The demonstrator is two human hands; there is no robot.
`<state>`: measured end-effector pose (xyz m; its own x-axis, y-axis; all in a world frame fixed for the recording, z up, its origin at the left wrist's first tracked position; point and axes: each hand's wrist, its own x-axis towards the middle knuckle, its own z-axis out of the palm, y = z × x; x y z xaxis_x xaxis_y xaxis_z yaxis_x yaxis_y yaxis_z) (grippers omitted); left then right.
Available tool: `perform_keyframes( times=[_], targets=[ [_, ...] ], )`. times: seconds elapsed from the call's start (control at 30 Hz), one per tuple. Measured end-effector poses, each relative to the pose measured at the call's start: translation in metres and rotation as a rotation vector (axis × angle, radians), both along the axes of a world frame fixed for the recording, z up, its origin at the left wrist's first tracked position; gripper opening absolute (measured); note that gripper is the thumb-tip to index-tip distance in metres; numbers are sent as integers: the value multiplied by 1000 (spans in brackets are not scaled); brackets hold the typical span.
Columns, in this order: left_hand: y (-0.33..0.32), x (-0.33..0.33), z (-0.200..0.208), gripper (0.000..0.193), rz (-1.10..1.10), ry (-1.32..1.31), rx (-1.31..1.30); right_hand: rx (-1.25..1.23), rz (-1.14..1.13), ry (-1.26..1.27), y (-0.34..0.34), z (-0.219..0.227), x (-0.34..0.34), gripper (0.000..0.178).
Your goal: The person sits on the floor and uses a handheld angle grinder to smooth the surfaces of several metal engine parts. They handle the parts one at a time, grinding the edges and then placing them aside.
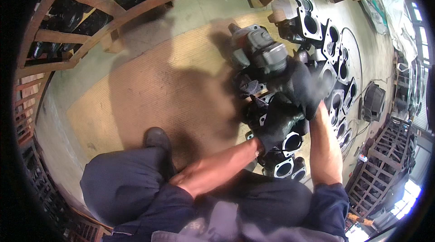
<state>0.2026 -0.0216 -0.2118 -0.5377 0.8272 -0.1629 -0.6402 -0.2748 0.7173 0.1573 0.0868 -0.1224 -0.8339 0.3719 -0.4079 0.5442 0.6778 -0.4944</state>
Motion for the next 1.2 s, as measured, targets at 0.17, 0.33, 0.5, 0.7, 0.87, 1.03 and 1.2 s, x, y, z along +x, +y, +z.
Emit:
perform_keyframes(
  times=[0.17,0.33,0.5,0.7,0.87,1.03,1.2],
  targets=[
    [9,-26,11,24,71,497,-105,190,231,47,65,-63,-1,44],
    [-2,-17,8,17,58,389,-129,49,64,67,33,-48,-7,38],
    [-23,15,-11,21,-152,184,77,-41,-100,-12,-8,-11,16,44],
    [-6,36,-8,30,-176,-9,1,-40,-188,-165,3,4,20,45],
    [-10,0,-13,33,-205,159,45,-40,-51,-49,15,-27,-1,37],
    [-4,19,-8,18,85,167,-4,-359,-217,-9,1,-9,15,54],
    [-16,43,-15,18,-8,-27,-10,-77,-161,16,4,-28,39,57]
  ],
)
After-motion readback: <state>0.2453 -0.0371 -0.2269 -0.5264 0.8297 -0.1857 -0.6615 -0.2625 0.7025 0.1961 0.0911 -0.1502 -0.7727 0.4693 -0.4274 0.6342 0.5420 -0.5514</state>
